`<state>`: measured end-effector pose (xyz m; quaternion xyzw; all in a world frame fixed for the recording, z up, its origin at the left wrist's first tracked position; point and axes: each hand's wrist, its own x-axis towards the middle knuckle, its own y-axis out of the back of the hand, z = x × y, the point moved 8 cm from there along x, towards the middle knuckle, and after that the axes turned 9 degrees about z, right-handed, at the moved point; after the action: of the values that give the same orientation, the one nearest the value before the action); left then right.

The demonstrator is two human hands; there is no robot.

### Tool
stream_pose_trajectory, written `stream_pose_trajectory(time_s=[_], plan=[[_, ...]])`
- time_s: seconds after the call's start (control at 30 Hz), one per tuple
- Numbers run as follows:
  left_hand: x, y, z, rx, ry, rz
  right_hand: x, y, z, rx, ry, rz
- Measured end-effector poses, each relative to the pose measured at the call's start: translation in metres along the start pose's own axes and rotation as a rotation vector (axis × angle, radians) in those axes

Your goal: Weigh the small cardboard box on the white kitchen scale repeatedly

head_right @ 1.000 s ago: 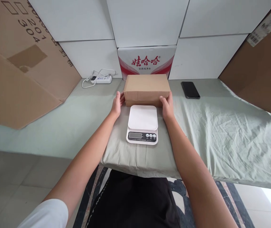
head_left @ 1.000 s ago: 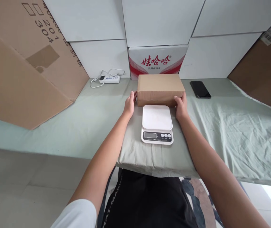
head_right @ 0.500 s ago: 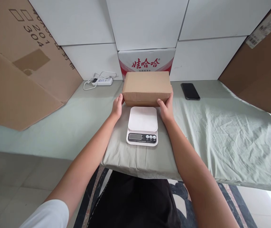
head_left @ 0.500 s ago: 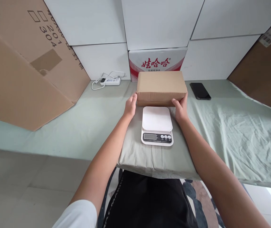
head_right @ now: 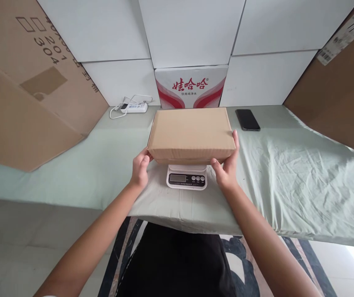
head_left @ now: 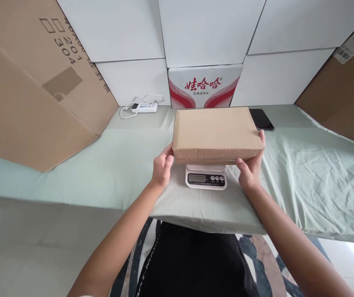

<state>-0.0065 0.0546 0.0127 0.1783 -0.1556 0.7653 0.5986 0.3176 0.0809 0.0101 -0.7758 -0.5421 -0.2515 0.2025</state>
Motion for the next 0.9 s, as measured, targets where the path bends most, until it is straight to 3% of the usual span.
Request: stream_pose_trajectory(time_s=[0.33, 0.9], plan=[[0.002, 0.005, -0.002, 0.131, -0.021, 0.067, -0.006, 0.001, -0.005, -0.067, 0.029, 0.048], [0.001, 0.004, -0.003, 0.111, -0.012, 0.074, -0.003, 0.004, 0.002, -0.084, 0.113, 0.049]])
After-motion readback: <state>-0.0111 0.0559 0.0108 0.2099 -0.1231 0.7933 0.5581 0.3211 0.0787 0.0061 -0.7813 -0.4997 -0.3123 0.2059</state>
